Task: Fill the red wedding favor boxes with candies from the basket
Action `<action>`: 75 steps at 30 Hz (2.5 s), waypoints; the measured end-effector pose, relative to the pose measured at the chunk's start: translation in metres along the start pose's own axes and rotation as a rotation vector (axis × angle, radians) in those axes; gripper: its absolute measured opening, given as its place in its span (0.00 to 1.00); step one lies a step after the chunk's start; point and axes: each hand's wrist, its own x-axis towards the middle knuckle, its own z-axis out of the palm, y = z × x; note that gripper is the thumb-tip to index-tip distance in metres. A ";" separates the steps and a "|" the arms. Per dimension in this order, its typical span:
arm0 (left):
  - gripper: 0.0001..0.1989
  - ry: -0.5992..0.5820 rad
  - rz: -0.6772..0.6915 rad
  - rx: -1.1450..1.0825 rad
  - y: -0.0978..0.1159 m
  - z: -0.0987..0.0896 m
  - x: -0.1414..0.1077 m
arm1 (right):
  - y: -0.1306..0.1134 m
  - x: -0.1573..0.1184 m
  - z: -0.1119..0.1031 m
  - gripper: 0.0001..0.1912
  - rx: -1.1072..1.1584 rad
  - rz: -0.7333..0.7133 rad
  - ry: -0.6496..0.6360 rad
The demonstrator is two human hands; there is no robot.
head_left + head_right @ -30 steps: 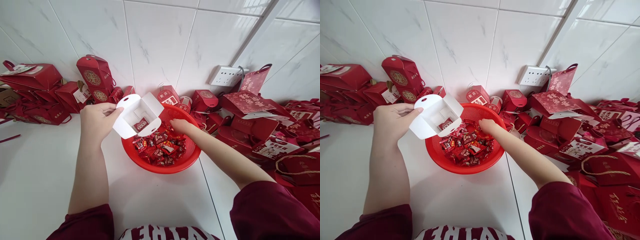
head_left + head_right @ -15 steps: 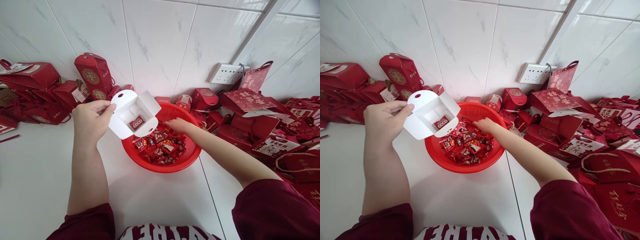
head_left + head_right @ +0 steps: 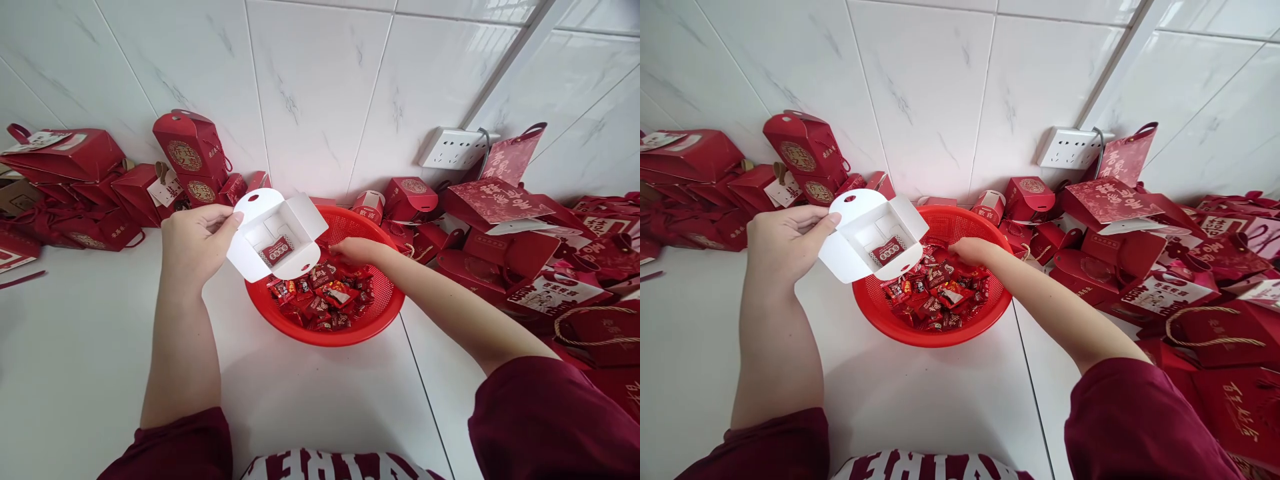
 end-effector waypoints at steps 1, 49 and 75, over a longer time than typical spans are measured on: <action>0.08 0.007 0.000 0.003 -0.001 0.000 0.000 | -0.001 -0.003 -0.004 0.13 0.015 0.008 0.021; 0.11 -0.680 0.045 0.097 0.018 0.046 -0.010 | -0.065 -0.125 -0.035 0.22 0.976 -0.110 0.523; 0.08 -0.370 -0.024 0.104 0.008 0.032 0.004 | -0.008 -0.055 -0.044 0.14 0.169 0.298 0.087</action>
